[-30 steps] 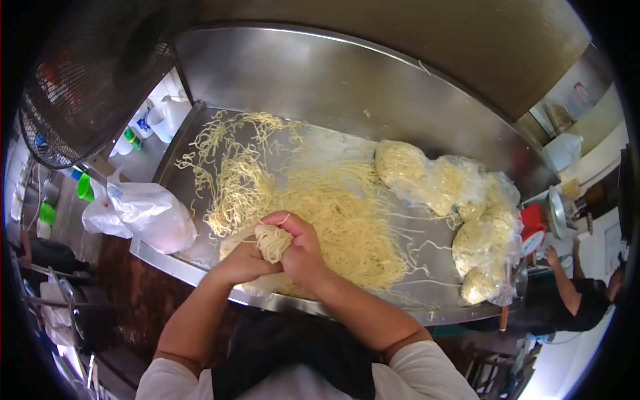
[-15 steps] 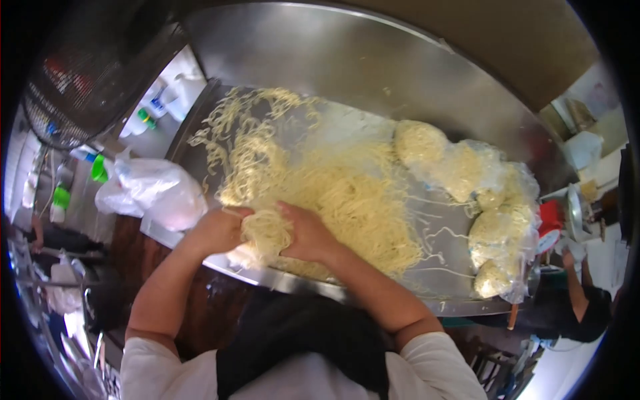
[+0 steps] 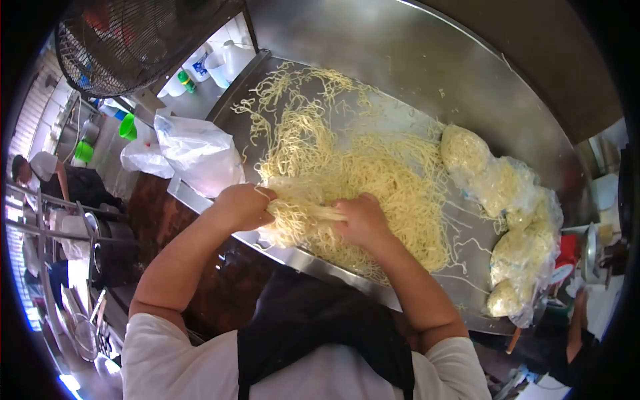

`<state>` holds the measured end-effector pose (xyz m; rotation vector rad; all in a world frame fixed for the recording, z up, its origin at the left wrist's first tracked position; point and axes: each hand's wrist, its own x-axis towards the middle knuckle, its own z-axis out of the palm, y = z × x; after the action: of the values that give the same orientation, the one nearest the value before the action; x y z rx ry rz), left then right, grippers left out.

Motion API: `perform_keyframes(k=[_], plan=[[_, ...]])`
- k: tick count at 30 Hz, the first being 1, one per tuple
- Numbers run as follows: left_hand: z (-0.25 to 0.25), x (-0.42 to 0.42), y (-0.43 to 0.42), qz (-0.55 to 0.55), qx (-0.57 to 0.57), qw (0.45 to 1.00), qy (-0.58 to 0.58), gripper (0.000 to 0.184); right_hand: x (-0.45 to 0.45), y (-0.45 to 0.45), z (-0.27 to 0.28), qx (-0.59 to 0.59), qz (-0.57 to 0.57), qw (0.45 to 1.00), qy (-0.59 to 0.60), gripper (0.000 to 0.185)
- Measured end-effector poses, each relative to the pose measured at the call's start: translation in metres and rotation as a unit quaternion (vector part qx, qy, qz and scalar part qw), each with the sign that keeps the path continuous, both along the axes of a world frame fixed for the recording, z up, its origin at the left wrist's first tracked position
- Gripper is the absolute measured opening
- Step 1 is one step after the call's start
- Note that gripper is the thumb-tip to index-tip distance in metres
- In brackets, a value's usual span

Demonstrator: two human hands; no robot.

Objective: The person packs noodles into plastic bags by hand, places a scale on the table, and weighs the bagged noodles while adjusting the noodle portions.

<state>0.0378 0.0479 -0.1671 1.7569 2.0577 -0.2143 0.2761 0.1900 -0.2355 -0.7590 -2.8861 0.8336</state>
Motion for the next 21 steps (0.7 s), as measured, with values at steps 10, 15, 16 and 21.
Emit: perform_keyframes(k=[10, 15, 16, 21], plan=[[0.010, -0.010, -0.011, 0.033, -0.068, 0.996, 0.050, 0.028, 0.046, 0.051, 0.017, 0.141, -0.133, 0.981, 0.014, 0.023], [0.010, -0.016, -0.018, 0.072, -0.085, 0.992, 0.063, 0.038, 0.055, 0.064, 0.011, 0.143, -0.162, 0.976, 0.007, 0.031], [0.011, -0.016, -0.020, 0.079, -0.083, 0.991, 0.065, 0.039, 0.052, 0.062, 0.013, 0.122, -0.149, 0.981, -0.017, 0.033], [0.018, -0.022, -0.032, 0.112, -0.073, 0.990, 0.041, 0.045, 0.035, 0.049, 0.036, -0.033, -0.069, 0.996, -0.056, 0.046]])
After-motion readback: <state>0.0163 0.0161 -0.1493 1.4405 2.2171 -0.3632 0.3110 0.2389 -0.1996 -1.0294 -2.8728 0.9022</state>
